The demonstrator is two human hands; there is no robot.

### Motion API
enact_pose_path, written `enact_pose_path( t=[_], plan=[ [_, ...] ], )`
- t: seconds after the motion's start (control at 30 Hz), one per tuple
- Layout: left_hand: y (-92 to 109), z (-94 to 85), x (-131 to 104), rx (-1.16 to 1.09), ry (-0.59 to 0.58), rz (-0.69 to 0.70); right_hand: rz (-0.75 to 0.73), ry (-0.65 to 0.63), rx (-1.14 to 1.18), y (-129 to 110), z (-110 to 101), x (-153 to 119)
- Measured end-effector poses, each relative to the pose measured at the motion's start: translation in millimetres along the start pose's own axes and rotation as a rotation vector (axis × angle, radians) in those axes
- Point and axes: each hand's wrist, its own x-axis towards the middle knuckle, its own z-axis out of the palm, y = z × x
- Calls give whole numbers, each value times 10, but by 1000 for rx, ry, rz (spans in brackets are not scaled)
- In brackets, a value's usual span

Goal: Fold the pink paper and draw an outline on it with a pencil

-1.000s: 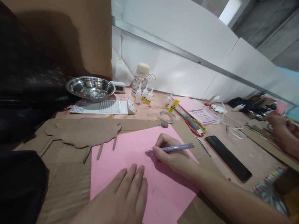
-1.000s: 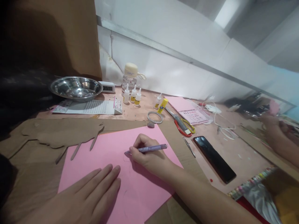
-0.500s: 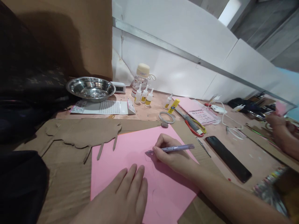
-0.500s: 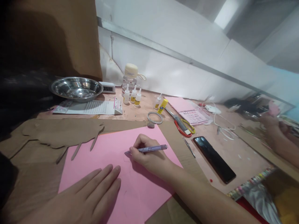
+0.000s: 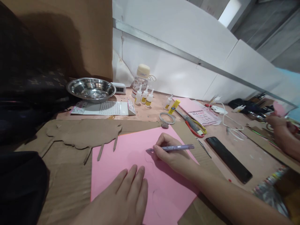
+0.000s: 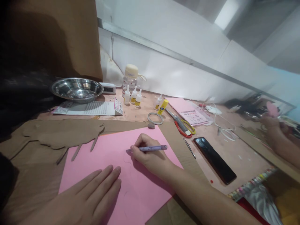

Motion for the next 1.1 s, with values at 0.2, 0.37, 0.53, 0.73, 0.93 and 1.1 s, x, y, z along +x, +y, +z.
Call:
enact_pose_path(
  t=[0.2, 0.37, 0.53, 0.73, 0.93, 1.1],
  plan=[
    [-6, -13, -23, -2, -13, -2, 9, 2, -1, 1, 3, 1],
    [14, 3, -39, -15, -27, -9, 16, 11, 13, -13, 5, 6],
    [8, 11, -29, -9, -29, -2, 23, 5, 0, -16, 7, 3],
    [-22, -17, 26, 4, -9, -17, 21, 17, 12, -1, 10, 6],
    [12, -29, -6, 10, -29, 9, 9, 31, -2, -15, 2, 11],
    [-147, 34, -58, -92, 24, 15, 21, 57, 74, -39, -14, 28]
  ],
)
